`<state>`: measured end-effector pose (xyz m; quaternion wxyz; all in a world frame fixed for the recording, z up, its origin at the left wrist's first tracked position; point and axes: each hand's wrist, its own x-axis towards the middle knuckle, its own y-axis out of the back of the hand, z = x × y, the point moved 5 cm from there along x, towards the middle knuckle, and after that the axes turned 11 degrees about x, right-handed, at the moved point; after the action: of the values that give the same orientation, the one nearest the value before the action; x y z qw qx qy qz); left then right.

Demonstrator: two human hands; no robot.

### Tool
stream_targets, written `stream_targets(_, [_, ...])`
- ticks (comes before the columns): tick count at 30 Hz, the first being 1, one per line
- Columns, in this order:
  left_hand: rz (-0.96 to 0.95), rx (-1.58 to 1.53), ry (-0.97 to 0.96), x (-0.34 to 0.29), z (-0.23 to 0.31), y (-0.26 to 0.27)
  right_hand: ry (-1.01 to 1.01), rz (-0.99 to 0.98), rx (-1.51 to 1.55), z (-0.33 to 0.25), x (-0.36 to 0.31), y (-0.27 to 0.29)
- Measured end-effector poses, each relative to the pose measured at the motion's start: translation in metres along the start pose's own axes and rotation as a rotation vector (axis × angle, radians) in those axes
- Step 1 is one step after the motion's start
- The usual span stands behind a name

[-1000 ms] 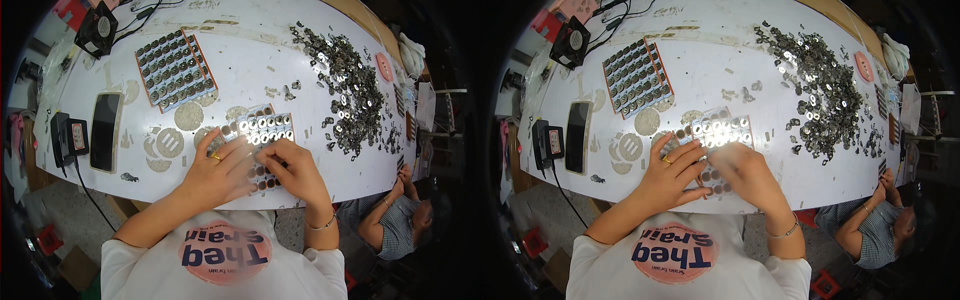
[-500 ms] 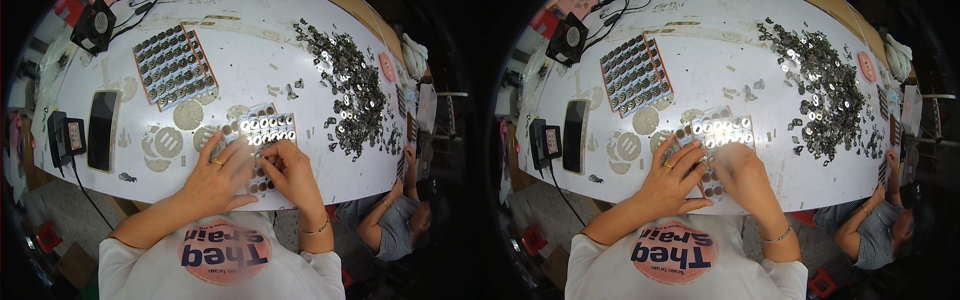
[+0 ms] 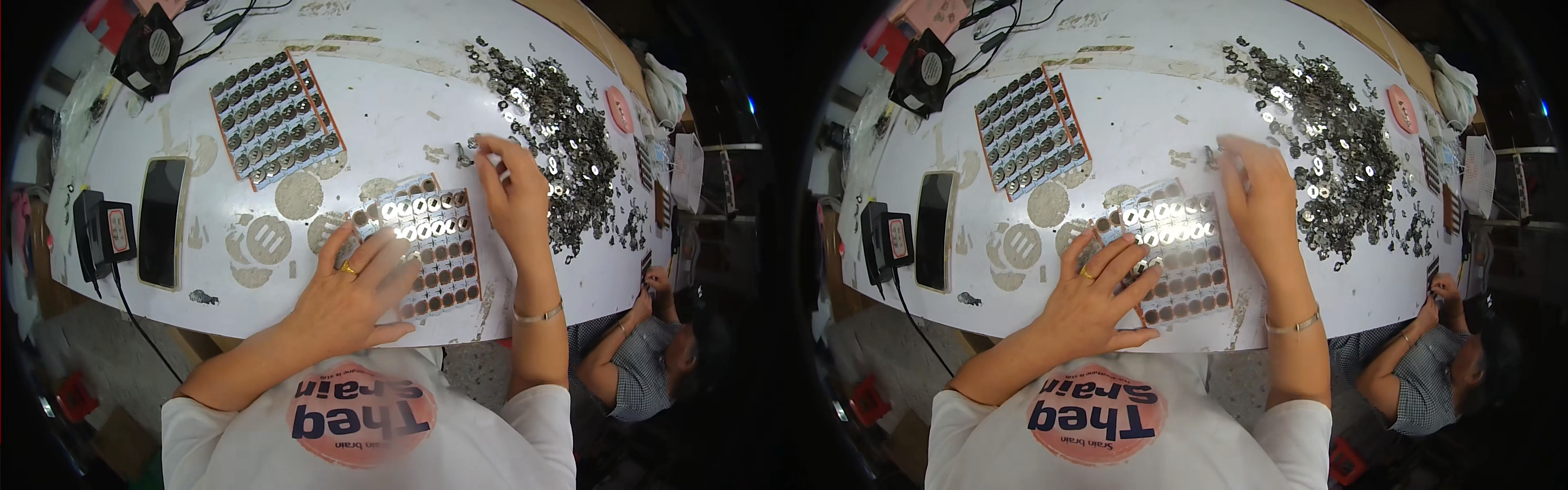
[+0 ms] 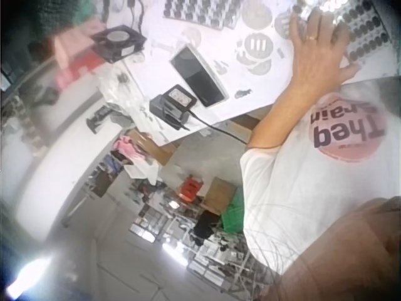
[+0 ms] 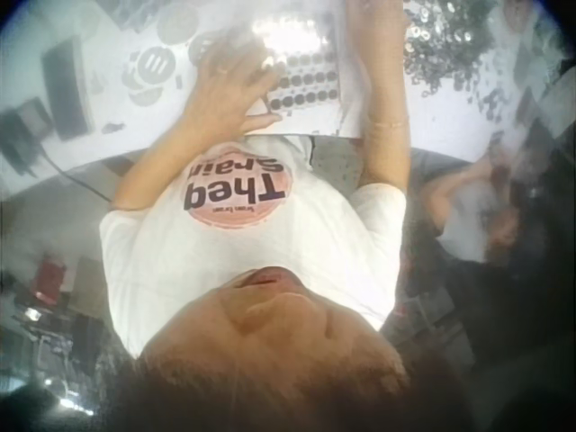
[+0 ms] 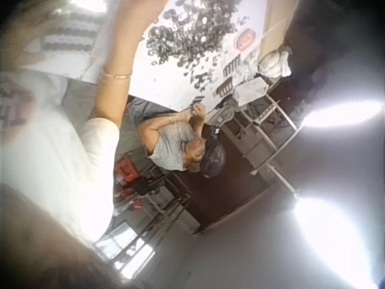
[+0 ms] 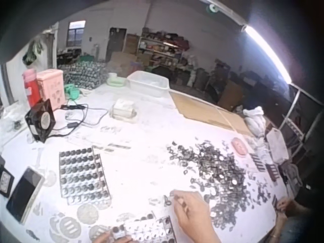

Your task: The person assembles metal washers into a plastic grid tray by hand, placing them one by one into the grid openings.

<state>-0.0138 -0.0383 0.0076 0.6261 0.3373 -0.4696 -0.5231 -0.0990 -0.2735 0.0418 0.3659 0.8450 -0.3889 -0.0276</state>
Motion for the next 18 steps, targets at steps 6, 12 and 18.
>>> stream_targets(6, [0.024, 0.015, 0.011, -0.003, -0.001, -0.003, 0.157, -0.108, -0.168, 0.013, 0.022, -0.02])
stream_targets(12, [0.018, 0.024, 0.002, -0.002, 0.0, -0.002, 0.217, -0.025, -0.081, 0.001, 0.02, -0.012])
stream_targets(18, [0.005, 0.034, 0.001, -0.002, -0.001, -0.002, 0.243, -0.237, -0.041, -0.02, 0.022, -0.038])
